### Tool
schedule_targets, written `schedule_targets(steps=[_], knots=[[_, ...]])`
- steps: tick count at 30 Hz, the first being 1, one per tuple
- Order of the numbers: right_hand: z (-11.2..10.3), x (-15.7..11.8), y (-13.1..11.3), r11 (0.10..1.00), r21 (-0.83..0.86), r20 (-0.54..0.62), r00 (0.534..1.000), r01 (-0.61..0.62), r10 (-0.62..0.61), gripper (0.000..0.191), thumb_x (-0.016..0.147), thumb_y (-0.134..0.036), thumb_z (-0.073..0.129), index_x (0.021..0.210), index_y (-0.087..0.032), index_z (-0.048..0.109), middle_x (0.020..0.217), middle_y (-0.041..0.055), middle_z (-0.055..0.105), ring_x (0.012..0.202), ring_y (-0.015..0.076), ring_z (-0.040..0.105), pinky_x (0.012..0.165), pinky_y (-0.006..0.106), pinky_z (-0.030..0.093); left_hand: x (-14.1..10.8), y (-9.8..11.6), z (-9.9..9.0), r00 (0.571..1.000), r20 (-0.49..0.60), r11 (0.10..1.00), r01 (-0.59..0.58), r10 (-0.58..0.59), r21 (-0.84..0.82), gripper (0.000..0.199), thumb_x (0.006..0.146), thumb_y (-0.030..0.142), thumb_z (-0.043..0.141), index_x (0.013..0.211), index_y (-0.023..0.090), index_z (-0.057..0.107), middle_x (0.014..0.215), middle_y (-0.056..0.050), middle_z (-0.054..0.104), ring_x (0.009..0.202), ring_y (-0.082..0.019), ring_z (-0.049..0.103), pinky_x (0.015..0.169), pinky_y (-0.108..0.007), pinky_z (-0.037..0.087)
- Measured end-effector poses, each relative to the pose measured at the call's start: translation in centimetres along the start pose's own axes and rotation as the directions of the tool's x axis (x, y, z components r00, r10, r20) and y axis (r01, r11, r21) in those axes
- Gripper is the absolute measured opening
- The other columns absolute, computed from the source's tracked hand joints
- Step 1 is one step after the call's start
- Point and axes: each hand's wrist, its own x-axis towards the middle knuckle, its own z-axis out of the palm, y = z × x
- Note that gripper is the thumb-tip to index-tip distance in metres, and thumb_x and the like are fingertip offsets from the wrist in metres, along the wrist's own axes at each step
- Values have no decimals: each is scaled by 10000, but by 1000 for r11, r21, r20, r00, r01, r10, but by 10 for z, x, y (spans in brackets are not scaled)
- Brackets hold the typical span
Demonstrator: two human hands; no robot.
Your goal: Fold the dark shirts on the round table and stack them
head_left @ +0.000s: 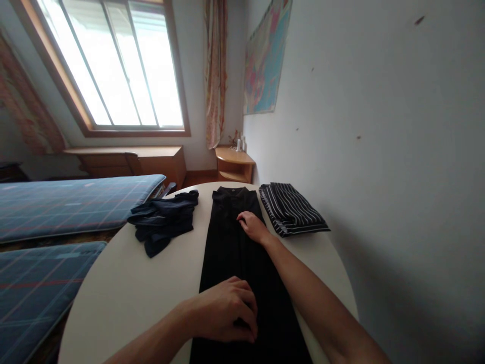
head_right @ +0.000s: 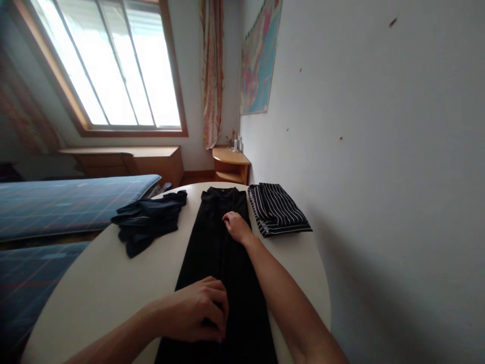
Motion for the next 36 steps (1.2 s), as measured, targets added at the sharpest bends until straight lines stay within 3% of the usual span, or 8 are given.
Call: schedule_targets(steps=[6,9,12,17,20,24,28,36], knots=[[4,-1,-5,991,-123,-41,998,-49,45,266,955,-210,493,1152,-186,670,1267,96,630,1228,200,525,1090,339,366,1,-4,0,1000,-22,998,15,-16,-58,137,839,412,738,839,276,755,927,9,729,929,-162,650,921,-312,442],[7,-5,-7,952,-260,-38,987,-161,157,454,970,-309,471,1401,-172,517,1495,113,469,1406,255,363,1182,425,225,1,-9,-2,991,-72,993,115,-113,26,348,844,423,714,1172,307,706,1310,-62,630,1224,-270,561,1076,-429,395],[9,-9,-11,909,-342,23,965,-237,260,549,990,-375,408,1493,-156,405,1585,110,335,1469,295,253,1204,471,142,1,-9,-5,970,-12,964,243,-244,107,684,810,432,731,1442,351,483,1611,-101,277,1465,-414,234,1147,-649,221],[6,-25,-24,882,-429,105,960,-193,260,528,996,-373,361,1463,-147,457,1574,137,349,1455,334,268,1176,501,181,-6,8,-13,950,183,966,259,-255,1,569,846,448,694,1390,409,532,1635,-50,217,1477,-436,121,1119,-712,192],[0,-37,-32,875,-464,139,964,-138,225,519,981,-377,388,1439,-155,488,1543,161,393,1416,362,320,1131,519,243,-8,14,-20,972,189,980,164,-141,-114,466,881,403,666,1340,371,592,1547,-42,419,1465,-363,262,1151,-614,264],[-11,-37,-41,878,-459,169,957,-133,234,465,970,-405,417,1355,-194,571,1456,169,496,1309,365,435,1051,525,321,-7,-8,-22,970,-92,974,221,-224,-46,365,949,308,559,1308,290,617,1416,-50,571,1338,-233,497,1147,-433,371],[-15,-11,-51,863,-446,119,940,-238,321,451,980,-463,392,1161,-165,678,1267,194,615,1201,358,504,987,507,355,-6,-51,-15,844,-410,855,464,-346,233,478,938,296,554,1414,285,514,1586,-62,345,1474,-289,270,1191,-506,273],[-1,72,-60,868,-401,-50,953,-292,298,359,966,-425,446,1120,-180,661,1202,138,662,1155,307,523,964,455,364,-8,-82,-4,792,-407,775,578,-456,256,615,969,417,503,1540,329,291,1651,-70,156,1511,-301,127,1203,-535,210]])
